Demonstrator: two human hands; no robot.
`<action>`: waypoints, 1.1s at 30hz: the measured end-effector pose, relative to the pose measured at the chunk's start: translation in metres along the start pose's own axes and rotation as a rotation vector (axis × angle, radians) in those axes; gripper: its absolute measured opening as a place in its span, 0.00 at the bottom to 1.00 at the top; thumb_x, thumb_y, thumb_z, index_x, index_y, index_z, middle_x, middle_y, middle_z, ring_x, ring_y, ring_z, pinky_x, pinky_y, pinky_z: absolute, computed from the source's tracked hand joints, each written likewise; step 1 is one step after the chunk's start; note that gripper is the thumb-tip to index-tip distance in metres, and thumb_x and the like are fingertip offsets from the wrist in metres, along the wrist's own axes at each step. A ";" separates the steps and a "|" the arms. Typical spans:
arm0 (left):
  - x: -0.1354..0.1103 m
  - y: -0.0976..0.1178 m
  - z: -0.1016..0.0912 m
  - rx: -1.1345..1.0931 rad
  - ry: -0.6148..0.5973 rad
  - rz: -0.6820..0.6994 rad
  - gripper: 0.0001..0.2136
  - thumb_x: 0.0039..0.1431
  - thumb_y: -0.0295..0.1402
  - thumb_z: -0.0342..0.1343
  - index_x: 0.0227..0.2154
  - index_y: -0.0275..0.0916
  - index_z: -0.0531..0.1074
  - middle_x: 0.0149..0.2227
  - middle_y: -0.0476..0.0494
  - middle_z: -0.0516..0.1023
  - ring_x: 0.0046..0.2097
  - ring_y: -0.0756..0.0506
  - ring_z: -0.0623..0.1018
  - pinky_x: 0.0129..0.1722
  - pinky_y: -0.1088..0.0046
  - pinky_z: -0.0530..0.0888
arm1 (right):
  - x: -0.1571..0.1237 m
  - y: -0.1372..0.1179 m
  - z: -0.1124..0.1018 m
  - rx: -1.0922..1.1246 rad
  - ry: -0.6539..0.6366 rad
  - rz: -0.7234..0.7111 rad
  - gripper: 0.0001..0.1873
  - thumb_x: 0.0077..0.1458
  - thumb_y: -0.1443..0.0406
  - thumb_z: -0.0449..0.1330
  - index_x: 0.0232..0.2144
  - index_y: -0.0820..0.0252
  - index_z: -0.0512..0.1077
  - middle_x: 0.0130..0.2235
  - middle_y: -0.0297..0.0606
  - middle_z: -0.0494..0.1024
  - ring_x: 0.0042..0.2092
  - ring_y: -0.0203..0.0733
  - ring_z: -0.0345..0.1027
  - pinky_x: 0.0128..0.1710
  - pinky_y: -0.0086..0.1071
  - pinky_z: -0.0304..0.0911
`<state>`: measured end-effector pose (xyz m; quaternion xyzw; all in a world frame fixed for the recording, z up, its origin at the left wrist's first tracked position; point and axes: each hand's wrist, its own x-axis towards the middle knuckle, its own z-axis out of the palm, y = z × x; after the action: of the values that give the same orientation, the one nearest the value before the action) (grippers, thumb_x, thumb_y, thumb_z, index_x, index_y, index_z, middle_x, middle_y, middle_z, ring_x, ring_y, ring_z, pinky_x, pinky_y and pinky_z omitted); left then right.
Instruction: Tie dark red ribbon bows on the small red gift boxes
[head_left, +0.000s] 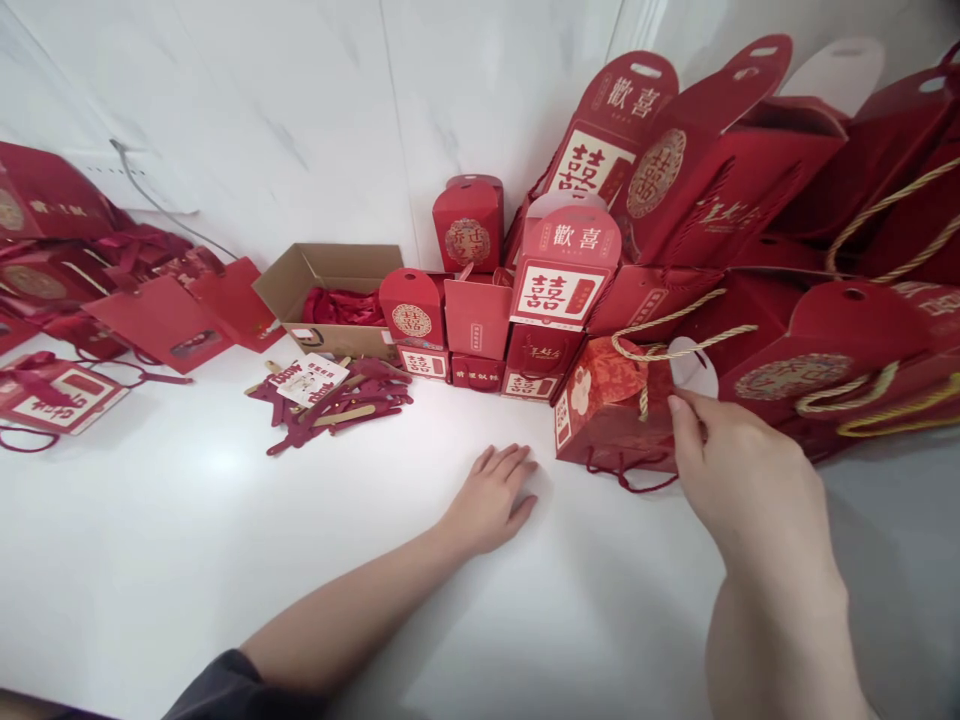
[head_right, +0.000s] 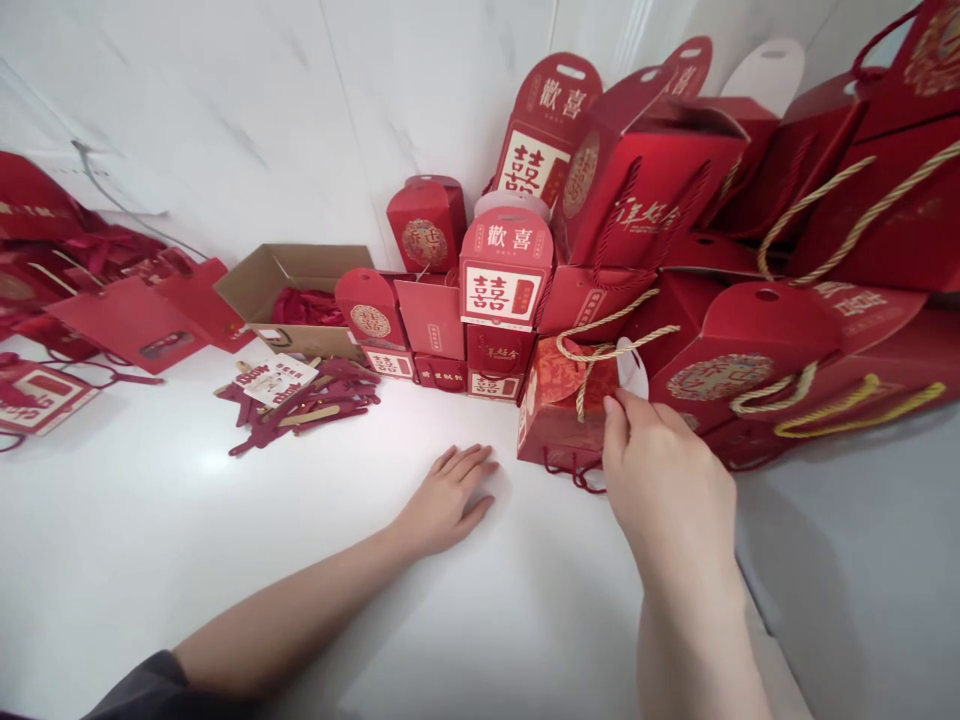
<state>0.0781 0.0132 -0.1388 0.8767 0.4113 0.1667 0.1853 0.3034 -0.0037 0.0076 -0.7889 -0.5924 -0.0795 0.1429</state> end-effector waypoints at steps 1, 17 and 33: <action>0.000 0.000 0.000 -0.002 -0.003 0.002 0.20 0.63 0.36 0.48 0.57 0.41 0.63 0.63 0.39 0.62 0.65 0.40 0.60 0.66 0.53 0.54 | 0.000 0.001 0.001 -0.018 0.006 -0.007 0.24 0.64 0.57 0.41 0.47 0.56 0.74 0.37 0.48 0.79 0.27 0.51 0.70 0.23 0.38 0.54; -0.001 -0.018 -0.011 -0.446 0.171 -0.178 0.15 0.66 0.37 0.45 0.53 0.42 0.65 0.57 0.40 0.69 0.58 0.44 0.69 0.60 0.62 0.67 | -0.037 0.011 -0.028 0.206 0.015 -0.472 0.21 0.64 0.57 0.48 0.27 0.54 0.76 0.30 0.34 0.81 0.26 0.39 0.73 0.25 0.31 0.63; -0.007 -0.033 -0.018 -1.156 0.095 -0.023 0.26 0.62 0.51 0.46 0.52 0.35 0.69 0.50 0.35 0.75 0.51 0.36 0.74 0.52 0.61 0.68 | -0.050 -0.044 -0.002 0.253 -0.748 -0.561 0.15 0.63 0.65 0.52 0.50 0.60 0.70 0.45 0.45 0.78 0.43 0.50 0.75 0.42 0.42 0.71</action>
<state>0.0439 0.0308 -0.1392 0.6201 0.2707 0.4017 0.6171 0.2470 -0.0388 0.0001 -0.5494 -0.7982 0.2467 -0.0122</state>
